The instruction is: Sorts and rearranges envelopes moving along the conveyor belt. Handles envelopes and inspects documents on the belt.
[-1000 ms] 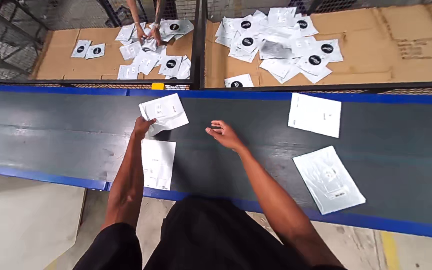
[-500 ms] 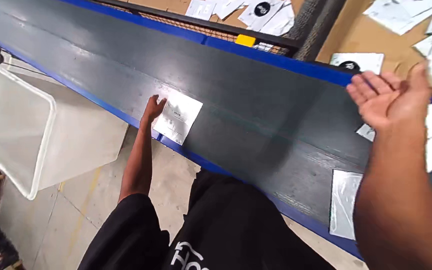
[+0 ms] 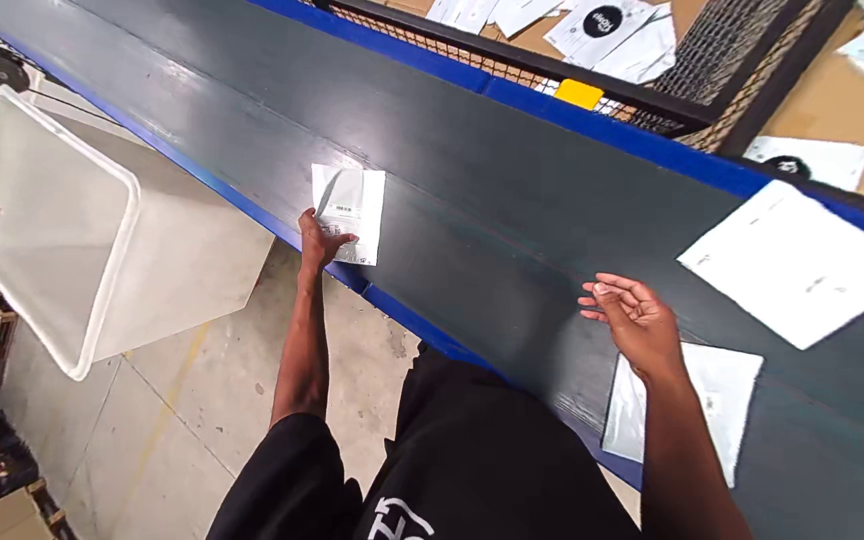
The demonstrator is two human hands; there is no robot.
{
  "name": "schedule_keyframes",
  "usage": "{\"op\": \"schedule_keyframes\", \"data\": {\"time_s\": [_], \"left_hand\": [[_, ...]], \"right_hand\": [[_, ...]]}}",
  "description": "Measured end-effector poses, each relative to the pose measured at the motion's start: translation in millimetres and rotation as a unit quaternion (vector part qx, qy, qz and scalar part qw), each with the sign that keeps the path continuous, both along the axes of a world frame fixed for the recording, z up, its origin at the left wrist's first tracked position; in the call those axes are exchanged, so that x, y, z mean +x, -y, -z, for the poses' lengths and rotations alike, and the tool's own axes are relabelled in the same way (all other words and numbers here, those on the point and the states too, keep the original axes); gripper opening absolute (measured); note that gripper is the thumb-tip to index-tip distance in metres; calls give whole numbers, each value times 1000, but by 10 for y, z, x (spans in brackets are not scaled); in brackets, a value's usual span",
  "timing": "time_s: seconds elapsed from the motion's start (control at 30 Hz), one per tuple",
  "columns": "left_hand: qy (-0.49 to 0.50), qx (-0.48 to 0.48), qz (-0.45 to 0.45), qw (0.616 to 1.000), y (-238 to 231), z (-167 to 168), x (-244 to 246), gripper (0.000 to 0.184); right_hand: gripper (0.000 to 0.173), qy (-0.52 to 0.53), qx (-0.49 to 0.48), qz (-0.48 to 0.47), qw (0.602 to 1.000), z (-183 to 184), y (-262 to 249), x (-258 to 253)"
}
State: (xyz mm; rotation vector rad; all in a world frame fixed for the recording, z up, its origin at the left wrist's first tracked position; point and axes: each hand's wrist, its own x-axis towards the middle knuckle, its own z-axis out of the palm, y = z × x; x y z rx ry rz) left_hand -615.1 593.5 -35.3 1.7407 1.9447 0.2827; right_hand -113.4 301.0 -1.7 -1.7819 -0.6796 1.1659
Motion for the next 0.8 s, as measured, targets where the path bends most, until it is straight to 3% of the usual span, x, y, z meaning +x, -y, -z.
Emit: {"op": "schedule_keyframes", "data": {"time_s": [0.07, 0.13, 0.27, 0.37, 0.53, 0.57, 0.63, 0.67, 0.7, 0.8], "left_hand": [[77, -1, 14, 997, -18, -105, 52, 97], [136, -28, 43, 989, 15, -216, 122, 82], [232, -188, 137, 945, -72, -560, 749, 82], [257, -296, 237, 889, -358, -830, 1261, 77], [323, -259, 335, 846, -888, -1133, 2691, 77], [381, -256, 346, 818, -892, -1180, 3064, 79], [512, -294, 382, 711, -823, -1224, 3801, 91], [533, -300, 403, 681, -760, -1209, 4084, 90], [519, -279, 409, 697, -703, -1156, 4267, 87], [346, -152, 376, 846, -584, -710, 4276, 72]], "right_hand": [[40, 45, 8, -17, 999, 8, 53, -29], [43, 89, 2, -25, 996, 51, 192, -66], [38, 182, -28, -4, 983, 104, 539, -102], [36, 171, -25, 11, 985, 134, 644, -219], [35, 144, -23, 24, 989, 87, 711, -279], [35, 137, -20, 32, 990, 82, 701, -288], [35, 121, -1, 62, 991, 88, 650, -301], [35, 120, -1, 74, 990, 80, 628, -293], [37, 132, -10, 75, 988, 58, 585, -242], [44, 221, -45, 37, 973, -13, 183, 79]]}}
